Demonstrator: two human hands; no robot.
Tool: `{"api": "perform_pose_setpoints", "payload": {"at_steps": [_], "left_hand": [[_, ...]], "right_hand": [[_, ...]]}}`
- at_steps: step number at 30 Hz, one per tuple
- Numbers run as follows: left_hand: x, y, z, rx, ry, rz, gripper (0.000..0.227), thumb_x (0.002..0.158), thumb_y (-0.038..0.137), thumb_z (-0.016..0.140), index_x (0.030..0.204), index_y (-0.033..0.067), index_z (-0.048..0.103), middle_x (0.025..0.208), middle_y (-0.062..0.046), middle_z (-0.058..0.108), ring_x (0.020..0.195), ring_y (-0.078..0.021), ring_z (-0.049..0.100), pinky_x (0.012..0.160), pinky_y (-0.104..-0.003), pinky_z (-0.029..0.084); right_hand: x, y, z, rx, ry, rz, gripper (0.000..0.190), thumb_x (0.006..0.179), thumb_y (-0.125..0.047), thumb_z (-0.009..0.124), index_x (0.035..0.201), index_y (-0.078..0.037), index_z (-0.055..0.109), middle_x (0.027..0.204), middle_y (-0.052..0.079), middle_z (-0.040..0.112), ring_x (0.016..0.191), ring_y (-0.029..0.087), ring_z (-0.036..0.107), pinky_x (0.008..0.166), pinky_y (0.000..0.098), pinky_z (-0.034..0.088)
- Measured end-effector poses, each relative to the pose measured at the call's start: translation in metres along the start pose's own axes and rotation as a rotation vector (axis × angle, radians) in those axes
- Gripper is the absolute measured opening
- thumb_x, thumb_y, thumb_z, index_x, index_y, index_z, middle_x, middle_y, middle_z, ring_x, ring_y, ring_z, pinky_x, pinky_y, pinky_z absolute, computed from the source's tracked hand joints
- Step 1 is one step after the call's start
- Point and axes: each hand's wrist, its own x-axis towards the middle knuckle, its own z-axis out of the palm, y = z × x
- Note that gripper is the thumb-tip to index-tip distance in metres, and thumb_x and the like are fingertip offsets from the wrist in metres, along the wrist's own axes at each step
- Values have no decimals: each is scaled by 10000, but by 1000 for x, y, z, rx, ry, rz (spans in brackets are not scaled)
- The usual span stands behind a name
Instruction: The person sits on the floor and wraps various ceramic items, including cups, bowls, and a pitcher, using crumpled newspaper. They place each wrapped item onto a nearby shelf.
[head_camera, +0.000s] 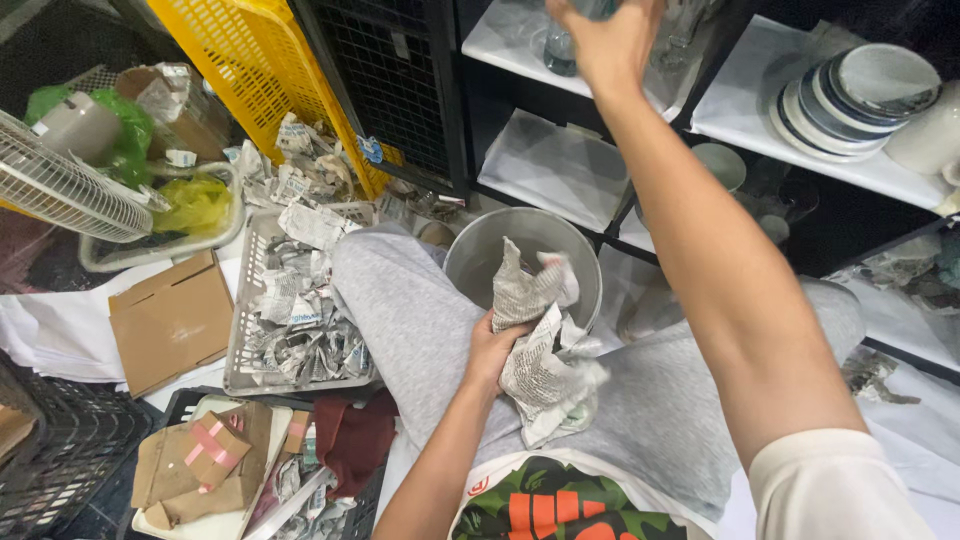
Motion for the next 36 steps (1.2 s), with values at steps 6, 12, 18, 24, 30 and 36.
{"api": "perform_pose_setpoints", "payload": {"at_steps": [6,12,18,24,30,36], "left_hand": [[-1,3,3,-15,-10,0,369,830,-76,719,1193,-29,670,1072,-146,752,893,-219,747,774,-355,626],[-5,3,3,-21,-11,5,384,818,-70,718,1195,-20,668,1083,-136,750,906,-213,743,788,-353,622],[-3,3,4,-9,67,42,374,804,-56,739,1170,-29,665,1081,-146,751,896,-220,740,788,-362,618],[-4,2,2,-43,134,60,364,808,-47,749,1161,-32,665,1068,-136,749,889,-215,732,782,-354,608],[-2,2,1,-55,208,129,351,815,-60,729,1160,-48,667,1062,-136,739,884,-212,720,775,-346,593],[1,27,3,-16,566,530,409,832,-53,697,1234,-22,632,1178,-117,688,1017,-190,671,892,-307,531]], "right_hand": [[-9,-27,-13,256,-365,619,705,741,-299,965,1205,-80,483,909,62,609,825,190,611,793,339,543],[-17,-18,1,428,-444,311,627,783,-197,999,1175,-61,528,1074,48,601,986,195,587,884,365,536],[-18,-11,9,364,-576,246,645,808,-203,921,1312,-56,546,1271,74,642,1175,252,609,1020,392,485],[-15,-14,18,342,-726,240,685,850,-257,867,1408,-37,535,1374,116,642,1318,303,577,1106,393,443],[-1,-50,-6,341,-810,211,662,849,-240,850,1401,-18,559,1401,150,617,1297,315,577,1072,390,449],[-28,-146,-93,548,-666,122,399,976,-170,800,1319,-20,664,1338,123,703,1273,260,656,1107,377,493]]}}
